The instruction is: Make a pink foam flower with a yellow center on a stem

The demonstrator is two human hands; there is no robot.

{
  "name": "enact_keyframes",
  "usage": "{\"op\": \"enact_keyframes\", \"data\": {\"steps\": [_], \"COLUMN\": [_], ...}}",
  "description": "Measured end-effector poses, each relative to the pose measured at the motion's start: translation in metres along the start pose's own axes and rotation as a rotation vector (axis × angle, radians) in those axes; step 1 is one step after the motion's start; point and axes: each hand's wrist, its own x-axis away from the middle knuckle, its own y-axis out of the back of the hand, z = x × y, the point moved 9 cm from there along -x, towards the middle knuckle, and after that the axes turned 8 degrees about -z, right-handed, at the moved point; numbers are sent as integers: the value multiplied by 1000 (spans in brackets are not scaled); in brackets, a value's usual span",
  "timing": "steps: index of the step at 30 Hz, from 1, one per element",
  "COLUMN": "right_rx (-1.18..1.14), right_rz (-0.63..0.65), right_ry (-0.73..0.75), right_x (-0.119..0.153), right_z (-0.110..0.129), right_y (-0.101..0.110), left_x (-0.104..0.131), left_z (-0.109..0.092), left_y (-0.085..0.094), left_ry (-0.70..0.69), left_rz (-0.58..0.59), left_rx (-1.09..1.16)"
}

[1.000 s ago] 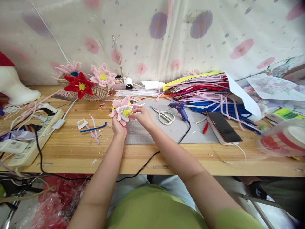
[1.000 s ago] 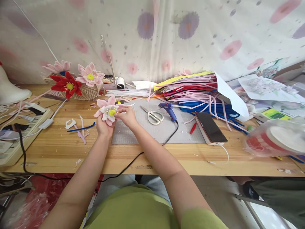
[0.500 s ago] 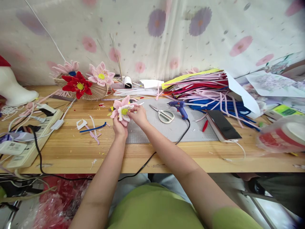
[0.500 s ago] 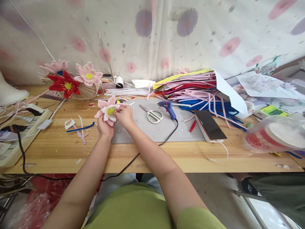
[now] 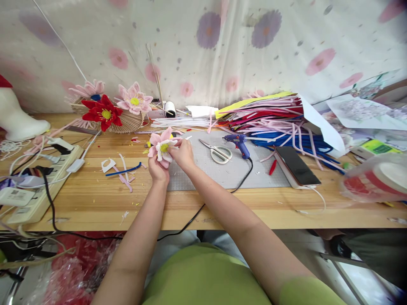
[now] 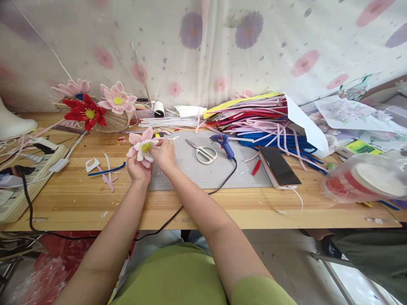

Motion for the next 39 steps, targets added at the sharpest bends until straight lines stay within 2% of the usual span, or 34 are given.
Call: {"op": "enact_keyframes", "data": {"steps": [5, 7, 9, 11, 14, 16, 19, 24, 29, 32, 39], "right_rx": [-20, -56, -108, -158, -228, -280, -324, -316, -295, -281, -240], "right_rz": [-40, -51, -58, -40, 50, 104, 120, 58, 64, 84, 102], "right_ry": [-16, -19, -11, 8, 47, 63, 56, 38, 32, 39, 100], "right_x": [-2, -3, -3, -3, 0, 0, -4, -16, -19, -20, -29], "right_z": [1, 1, 1, 2, 7, 8, 3, -18, -34, -39, -51], "right_y": [4, 4, 4, 3, 3, 7, 22, 50, 64, 69, 86], "left_x": [16, 19, 16, 10, 1, -2, -2, 2, 3, 0, -10], "left_z": [-9, -9, -11, -15, -23, -28, -34, -38, -50, -55, -70], "left_y": [-13, -16, -15, -9, -2, 2, 2, 0, -6, -7, -17], "left_ry": [-33, -44, -109, -200, -297, -316, -267, -93, -98, -87, -178], "left_rz": [157, 176, 127, 24, -99, -150, -192, -270, -286, -255, -30], "left_rx": [-28, -69, -127, -196, -266, -283, -318, -354, -360, -357, -456]}}
